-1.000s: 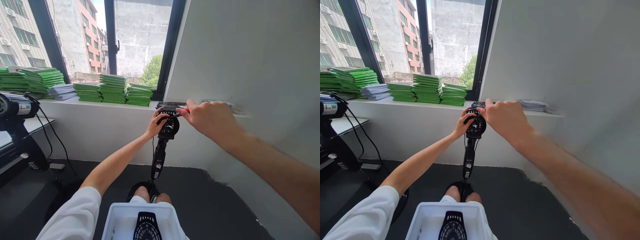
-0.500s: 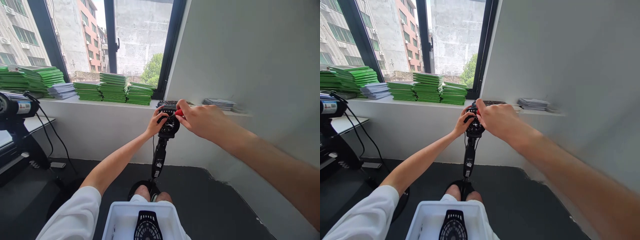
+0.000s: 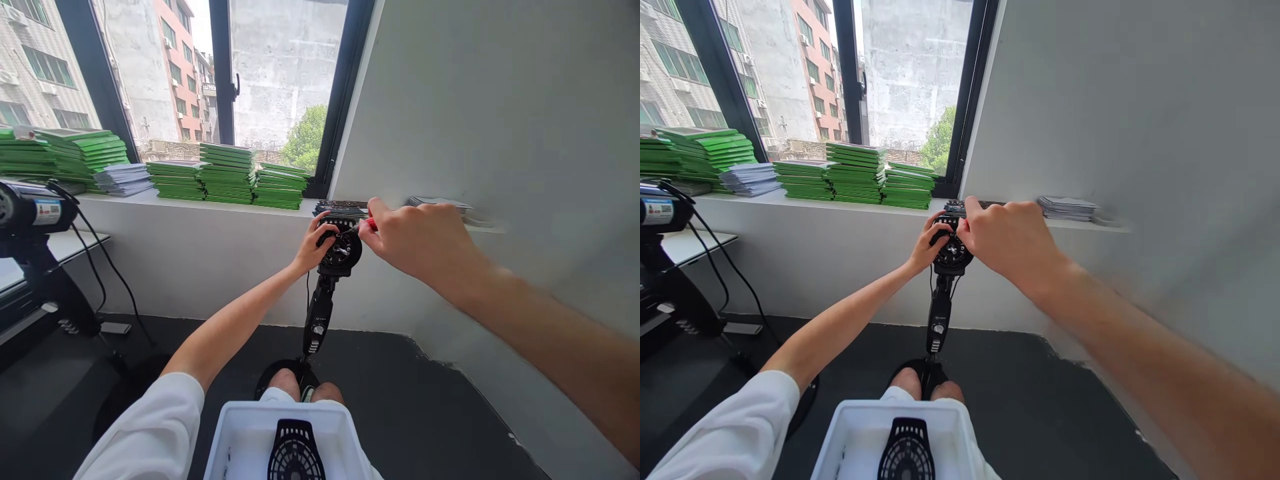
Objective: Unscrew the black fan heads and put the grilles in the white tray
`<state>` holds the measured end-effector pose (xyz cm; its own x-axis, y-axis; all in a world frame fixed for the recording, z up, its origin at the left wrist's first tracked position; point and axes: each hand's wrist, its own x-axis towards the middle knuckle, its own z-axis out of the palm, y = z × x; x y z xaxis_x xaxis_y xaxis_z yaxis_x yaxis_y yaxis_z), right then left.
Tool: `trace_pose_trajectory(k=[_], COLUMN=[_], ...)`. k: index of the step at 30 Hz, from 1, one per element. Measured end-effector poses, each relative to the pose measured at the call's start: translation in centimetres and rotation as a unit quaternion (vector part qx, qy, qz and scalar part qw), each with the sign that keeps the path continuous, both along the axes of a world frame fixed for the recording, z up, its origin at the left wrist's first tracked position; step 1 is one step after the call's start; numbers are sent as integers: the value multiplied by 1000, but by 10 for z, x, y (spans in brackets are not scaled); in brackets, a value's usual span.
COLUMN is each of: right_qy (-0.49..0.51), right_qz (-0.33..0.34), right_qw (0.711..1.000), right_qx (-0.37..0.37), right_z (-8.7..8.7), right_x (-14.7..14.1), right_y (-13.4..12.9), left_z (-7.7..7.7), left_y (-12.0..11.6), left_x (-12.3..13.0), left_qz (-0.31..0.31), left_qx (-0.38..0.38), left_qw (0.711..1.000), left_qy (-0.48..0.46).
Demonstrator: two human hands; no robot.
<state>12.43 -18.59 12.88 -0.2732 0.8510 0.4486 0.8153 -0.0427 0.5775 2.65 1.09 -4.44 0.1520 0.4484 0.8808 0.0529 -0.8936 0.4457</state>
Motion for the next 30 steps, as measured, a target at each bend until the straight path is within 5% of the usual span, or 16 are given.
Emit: trace_pose_trajectory(k=[3,7,11,16,18,24,30], right_qy=[13,1,45,24,52,39,42], right_qz=[9,-37,10,-30,-8,-49,-30], right_qw=[999,999,997,999,997,998,997], right_qx=[-42,-1,-67,-16,-48,-2,-56], right_z=[1,3,4,5,5,6,4], right_x=[-2,2,6,5,4,1,-1], right_y=[-1,2,6,5,6,4,1], left_z=[0,0,2,9,10,2,0], left_y=[0,2,4,7,8,6,5], left_x=[-1,-1,-1,-5,-7,-4,1], left_qz=[-9,-12,-1,3,-2,14,13], left_qx=[-14,1,10,19,22,1,6], left_qw=[1000,1000,1000,1000,999,999,1000], left_qy=[3,1,2,21,30,33,25])
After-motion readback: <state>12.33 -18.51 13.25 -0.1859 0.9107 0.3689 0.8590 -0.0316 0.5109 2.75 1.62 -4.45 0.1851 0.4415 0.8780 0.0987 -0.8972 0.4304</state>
